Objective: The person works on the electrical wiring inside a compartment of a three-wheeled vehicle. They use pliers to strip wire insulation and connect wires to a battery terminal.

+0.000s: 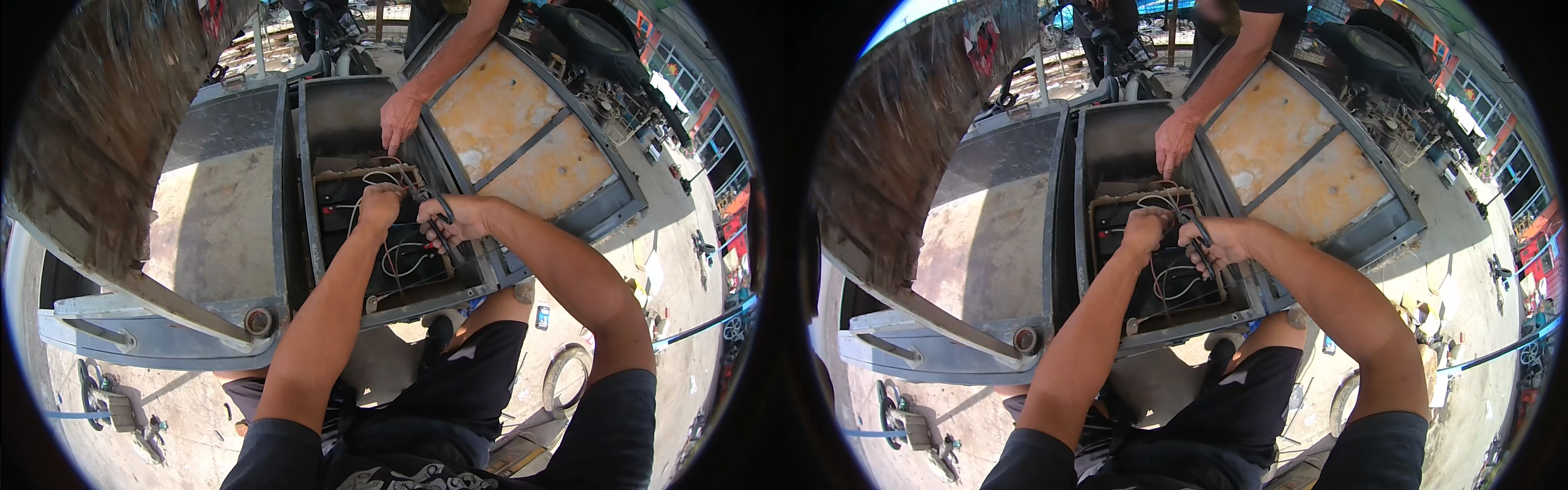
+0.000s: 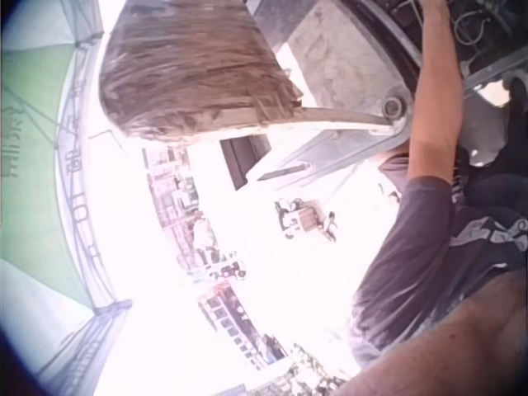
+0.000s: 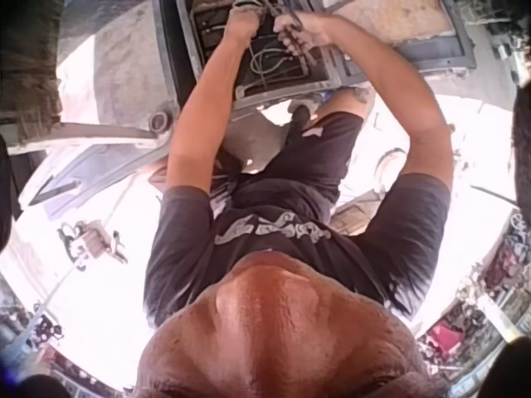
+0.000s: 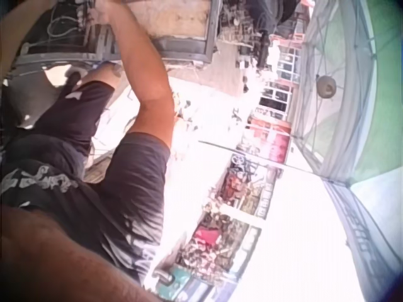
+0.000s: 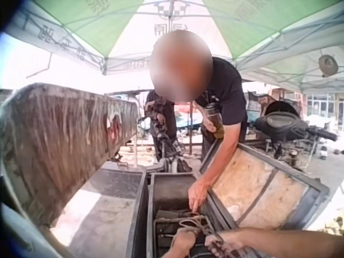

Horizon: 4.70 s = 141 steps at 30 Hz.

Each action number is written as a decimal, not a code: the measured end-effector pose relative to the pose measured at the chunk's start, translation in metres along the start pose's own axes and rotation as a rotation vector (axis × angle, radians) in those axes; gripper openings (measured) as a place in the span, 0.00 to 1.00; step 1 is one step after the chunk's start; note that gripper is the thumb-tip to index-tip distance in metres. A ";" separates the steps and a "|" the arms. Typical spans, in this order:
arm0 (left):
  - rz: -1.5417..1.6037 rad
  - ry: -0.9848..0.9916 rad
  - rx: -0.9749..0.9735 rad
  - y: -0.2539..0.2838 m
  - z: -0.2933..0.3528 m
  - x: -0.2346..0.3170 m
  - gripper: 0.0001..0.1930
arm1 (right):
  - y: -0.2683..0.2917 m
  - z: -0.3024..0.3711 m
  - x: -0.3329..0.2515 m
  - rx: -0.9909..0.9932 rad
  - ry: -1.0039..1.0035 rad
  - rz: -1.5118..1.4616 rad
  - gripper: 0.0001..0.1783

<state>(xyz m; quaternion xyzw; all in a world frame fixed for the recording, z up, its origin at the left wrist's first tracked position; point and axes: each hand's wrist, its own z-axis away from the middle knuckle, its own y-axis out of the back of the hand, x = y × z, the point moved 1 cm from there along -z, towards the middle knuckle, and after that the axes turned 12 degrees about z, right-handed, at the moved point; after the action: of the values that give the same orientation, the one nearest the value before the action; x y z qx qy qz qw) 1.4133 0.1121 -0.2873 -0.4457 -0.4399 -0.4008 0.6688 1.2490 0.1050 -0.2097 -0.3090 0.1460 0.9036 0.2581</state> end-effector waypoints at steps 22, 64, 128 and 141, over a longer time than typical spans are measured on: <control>0.275 0.165 -0.087 0.002 0.007 0.008 0.06 | 0.001 -0.002 0.004 -0.010 0.042 -0.088 0.09; 0.402 0.205 -0.137 0.005 0.012 0.015 0.05 | -0.001 0.010 -0.007 0.222 0.220 0.023 0.21; 0.417 0.200 -0.203 0.007 0.014 0.011 0.04 | -0.019 0.021 -0.001 0.869 0.331 1.134 0.21; 0.459 0.196 -0.195 0.006 0.013 0.012 0.04 | -0.020 0.023 -0.005 0.853 0.330 1.071 0.15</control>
<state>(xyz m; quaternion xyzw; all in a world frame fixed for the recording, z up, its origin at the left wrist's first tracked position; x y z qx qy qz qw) 1.4199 0.1243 -0.2747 -0.5552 -0.2195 -0.3203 0.7355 1.2521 0.1292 -0.1913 -0.1996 0.6570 0.7115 -0.1492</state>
